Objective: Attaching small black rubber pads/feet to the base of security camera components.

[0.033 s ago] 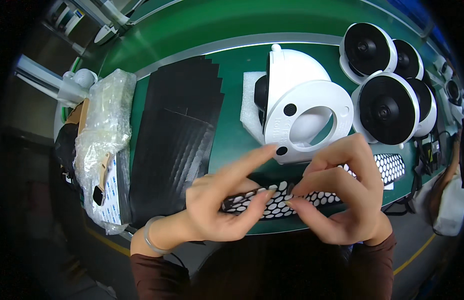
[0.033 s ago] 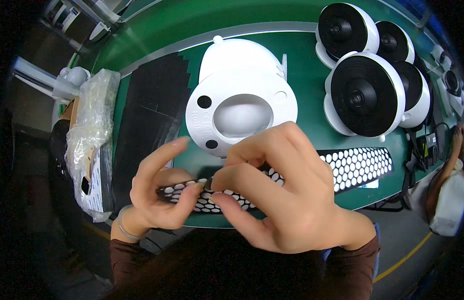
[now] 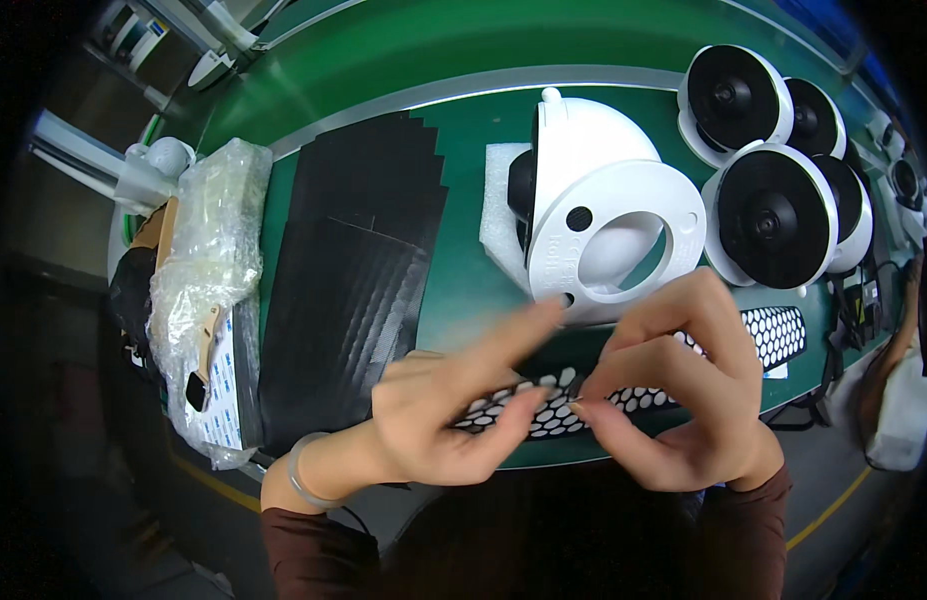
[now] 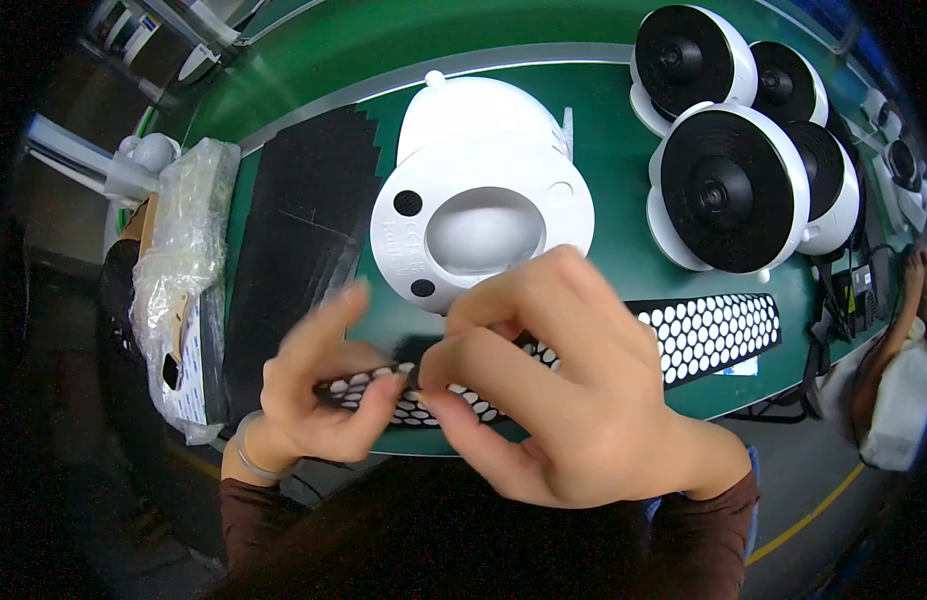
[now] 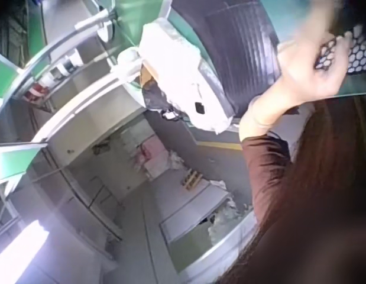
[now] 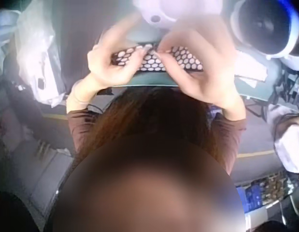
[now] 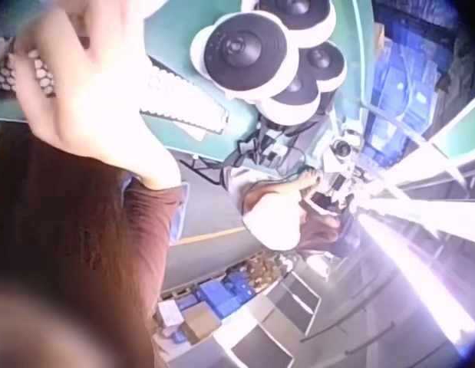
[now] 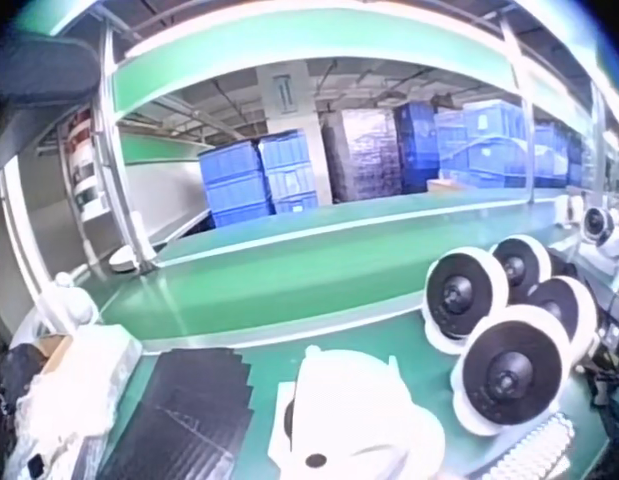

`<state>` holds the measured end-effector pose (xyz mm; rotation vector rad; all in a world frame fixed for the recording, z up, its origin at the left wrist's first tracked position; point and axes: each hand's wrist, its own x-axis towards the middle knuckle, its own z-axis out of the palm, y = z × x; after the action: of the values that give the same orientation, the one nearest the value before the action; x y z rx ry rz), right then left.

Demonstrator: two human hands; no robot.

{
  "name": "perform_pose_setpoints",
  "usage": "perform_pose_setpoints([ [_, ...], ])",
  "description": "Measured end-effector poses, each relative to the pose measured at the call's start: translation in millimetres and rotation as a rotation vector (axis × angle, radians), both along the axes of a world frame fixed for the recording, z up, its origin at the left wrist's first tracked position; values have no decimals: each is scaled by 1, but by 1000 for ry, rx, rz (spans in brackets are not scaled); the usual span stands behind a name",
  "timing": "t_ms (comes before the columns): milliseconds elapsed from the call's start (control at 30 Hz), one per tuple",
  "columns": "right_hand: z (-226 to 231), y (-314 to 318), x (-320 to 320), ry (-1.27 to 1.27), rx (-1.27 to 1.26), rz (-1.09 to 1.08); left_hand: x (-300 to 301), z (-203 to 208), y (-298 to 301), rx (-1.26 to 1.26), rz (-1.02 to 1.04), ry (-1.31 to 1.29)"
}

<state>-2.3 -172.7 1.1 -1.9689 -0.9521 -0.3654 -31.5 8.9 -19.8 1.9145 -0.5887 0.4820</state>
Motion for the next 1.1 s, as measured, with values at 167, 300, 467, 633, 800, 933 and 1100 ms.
perform_pose_setpoints([
  [167,-1,3,-1,113,19,91,3,-1,8,208,-135,-135],
  [300,0,8,-6,119,114,-1,1,2,7,166,-151,-99],
  [467,-5,4,0,-5,68,31,2,1,9,123,-152,-37],
  [633,0,-12,-4,86,141,-88,-2,0,4,86,41,-6],
  [800,-20,-34,-4,341,440,-425,-2,-8,4,36,-19,122],
  [933,-27,-25,-2,483,427,-375,-1,-13,2,-92,40,215],
  [1100,-29,-18,-2,419,397,-393,0,-10,1,108,1,195],
])
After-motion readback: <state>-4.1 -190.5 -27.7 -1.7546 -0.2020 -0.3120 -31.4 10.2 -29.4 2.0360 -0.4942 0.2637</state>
